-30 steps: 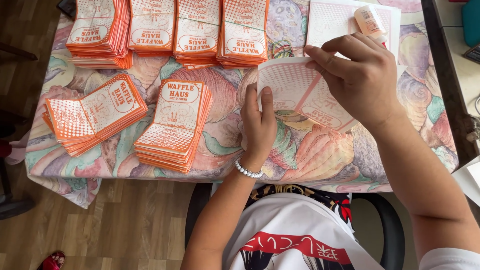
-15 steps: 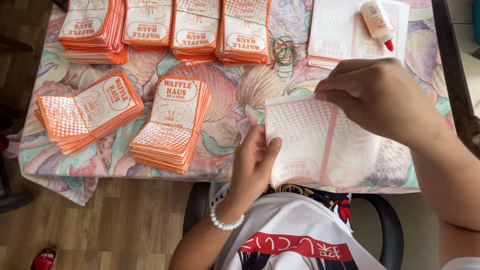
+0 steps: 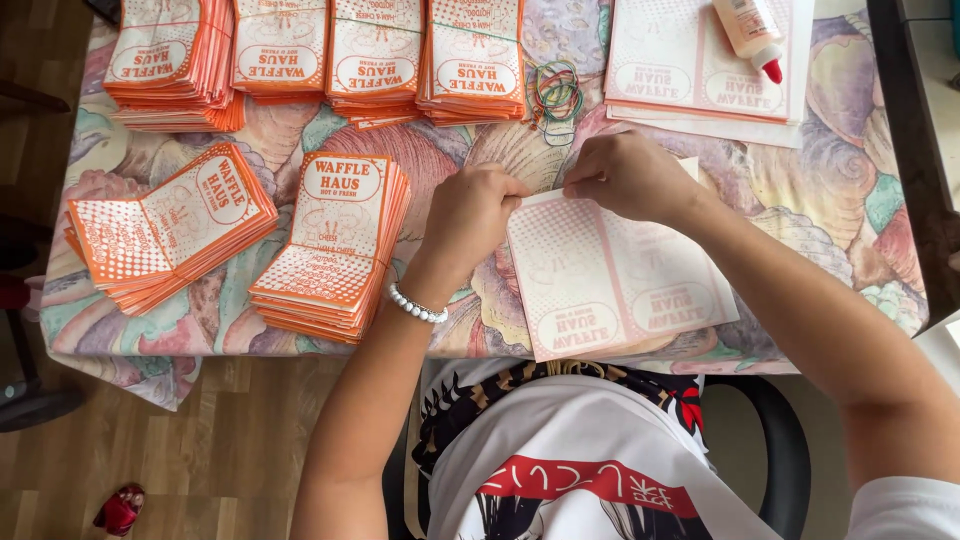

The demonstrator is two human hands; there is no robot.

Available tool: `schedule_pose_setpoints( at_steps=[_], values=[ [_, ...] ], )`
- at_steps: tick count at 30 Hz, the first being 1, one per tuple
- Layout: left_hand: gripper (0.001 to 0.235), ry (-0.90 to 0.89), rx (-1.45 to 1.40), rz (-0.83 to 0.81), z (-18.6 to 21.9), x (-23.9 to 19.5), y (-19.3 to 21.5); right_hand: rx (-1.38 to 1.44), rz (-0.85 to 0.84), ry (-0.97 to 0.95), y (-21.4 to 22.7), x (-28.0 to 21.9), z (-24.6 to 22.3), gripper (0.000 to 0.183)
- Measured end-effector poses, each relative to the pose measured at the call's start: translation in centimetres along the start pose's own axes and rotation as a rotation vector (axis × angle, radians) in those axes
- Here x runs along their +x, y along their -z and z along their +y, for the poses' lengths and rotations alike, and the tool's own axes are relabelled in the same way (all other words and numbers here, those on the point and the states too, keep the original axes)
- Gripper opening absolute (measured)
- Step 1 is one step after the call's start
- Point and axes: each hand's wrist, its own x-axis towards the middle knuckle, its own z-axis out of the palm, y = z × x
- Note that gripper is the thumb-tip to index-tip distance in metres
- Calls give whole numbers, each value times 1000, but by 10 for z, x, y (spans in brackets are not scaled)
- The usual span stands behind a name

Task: Folding flat paper sheets into bags and organizing them into stacks on a table.

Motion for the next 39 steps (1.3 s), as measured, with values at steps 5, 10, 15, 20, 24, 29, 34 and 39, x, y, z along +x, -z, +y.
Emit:
schedule_pose_setpoints(
  at_steps=[5, 10, 15, 20, 24, 29, 34, 39],
  values=[
    [15, -124, 51, 18, 2, -8, 4, 1, 71, 54, -5, -7, 3, 19],
    [19, -237, 122, 30, 2, -12, 3, -137, 110, 215, -5, -17, 13, 14],
    [17, -436, 266, 154, 15, -25, 15, -551, 161, 437, 8, -33, 4, 17],
    [17, -522, 299, 183, 11, -22, 12, -609, 145, 490, 13, -37, 1, 19],
    [15, -584, 306, 217, 16, -26, 19, -682, 171, 548, 14, -40, 2, 20],
    [16, -618, 335, 248, 15, -27, 16, -698, 202, 618, 14, -42, 0, 21],
    [17, -658, 354, 257, 15, -27, 16, -712, 208, 665, 11, -43, -3, 25],
    [15, -685, 386, 263, 16, -28, 18, -741, 210, 691, 7, -43, -8, 25]
  ],
)
